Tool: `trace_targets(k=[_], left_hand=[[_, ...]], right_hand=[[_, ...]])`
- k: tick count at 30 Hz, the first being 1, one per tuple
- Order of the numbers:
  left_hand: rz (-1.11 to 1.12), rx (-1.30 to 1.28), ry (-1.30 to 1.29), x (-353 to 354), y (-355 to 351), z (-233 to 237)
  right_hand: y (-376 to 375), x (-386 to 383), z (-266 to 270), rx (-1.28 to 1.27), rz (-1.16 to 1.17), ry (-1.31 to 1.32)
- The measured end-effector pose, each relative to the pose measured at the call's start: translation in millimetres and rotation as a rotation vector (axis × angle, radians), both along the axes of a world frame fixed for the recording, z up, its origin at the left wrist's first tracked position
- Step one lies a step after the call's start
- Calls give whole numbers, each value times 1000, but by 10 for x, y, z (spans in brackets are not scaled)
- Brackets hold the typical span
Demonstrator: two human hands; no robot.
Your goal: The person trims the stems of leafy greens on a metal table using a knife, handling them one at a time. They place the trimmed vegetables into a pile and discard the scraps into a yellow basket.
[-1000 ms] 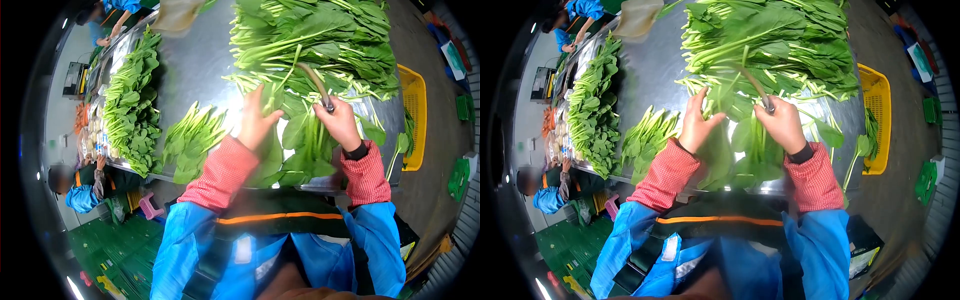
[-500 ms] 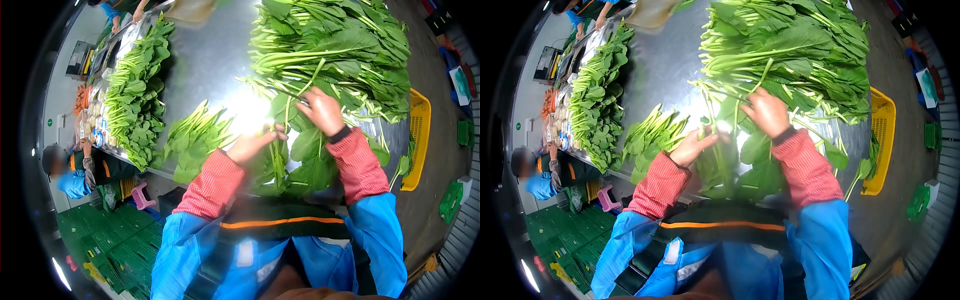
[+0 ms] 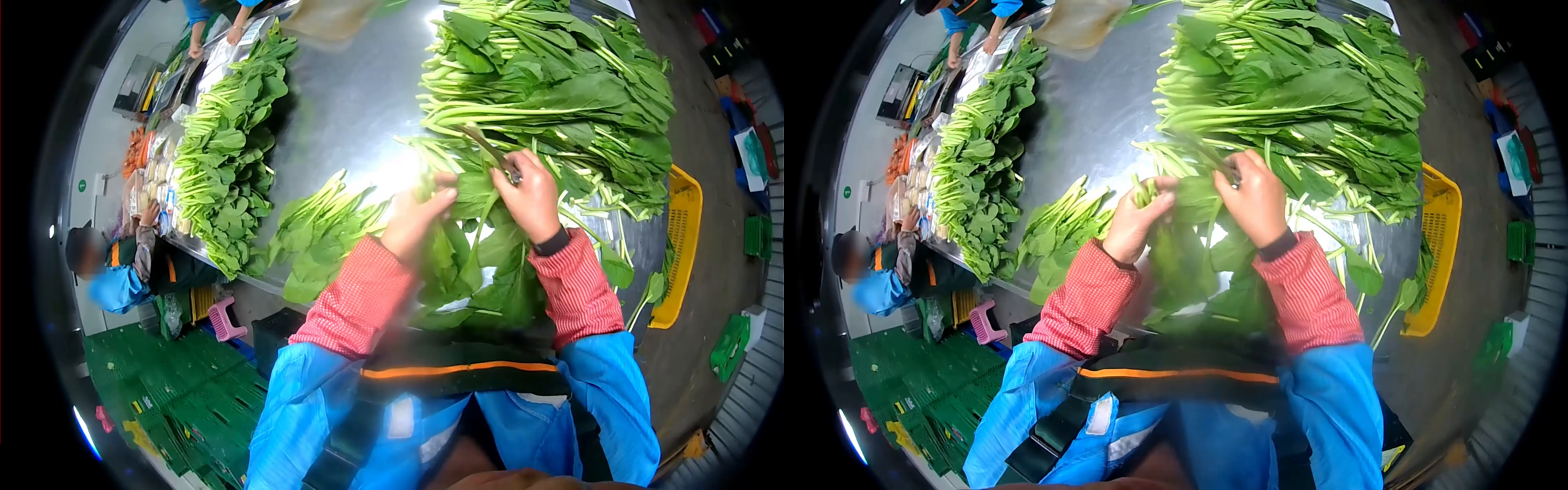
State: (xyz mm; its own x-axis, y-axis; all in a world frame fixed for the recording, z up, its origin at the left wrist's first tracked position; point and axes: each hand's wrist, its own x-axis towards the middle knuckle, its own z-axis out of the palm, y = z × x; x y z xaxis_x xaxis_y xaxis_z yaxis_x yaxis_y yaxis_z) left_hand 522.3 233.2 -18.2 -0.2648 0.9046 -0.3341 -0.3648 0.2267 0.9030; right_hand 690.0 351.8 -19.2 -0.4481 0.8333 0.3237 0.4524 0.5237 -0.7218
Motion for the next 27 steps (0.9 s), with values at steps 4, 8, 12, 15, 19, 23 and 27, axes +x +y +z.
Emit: trace_targets(k=[4,8,12,15,19,23,27], left_hand=[[-43,142,99,414,329,342],[-194,183,190,695,490,352],[-270,135,200,852,524,481],[-306,112,312,976,506,556],[-370,118,415,988,501,592],[-366,105,398,918,522,624],[-397,215,273,1100,535,696]], right_hand=[[-139,385,249,-173,41,166],[-251,712,351,-423,55,268],[-220,1047,426,-55,-68,163],[-213,1205,574,374,-155,-106],[-9,1468,190,350,-200,-266],[-65,1615,215,-57,-306,-24],[-172,1294,628,-144,66,268]])
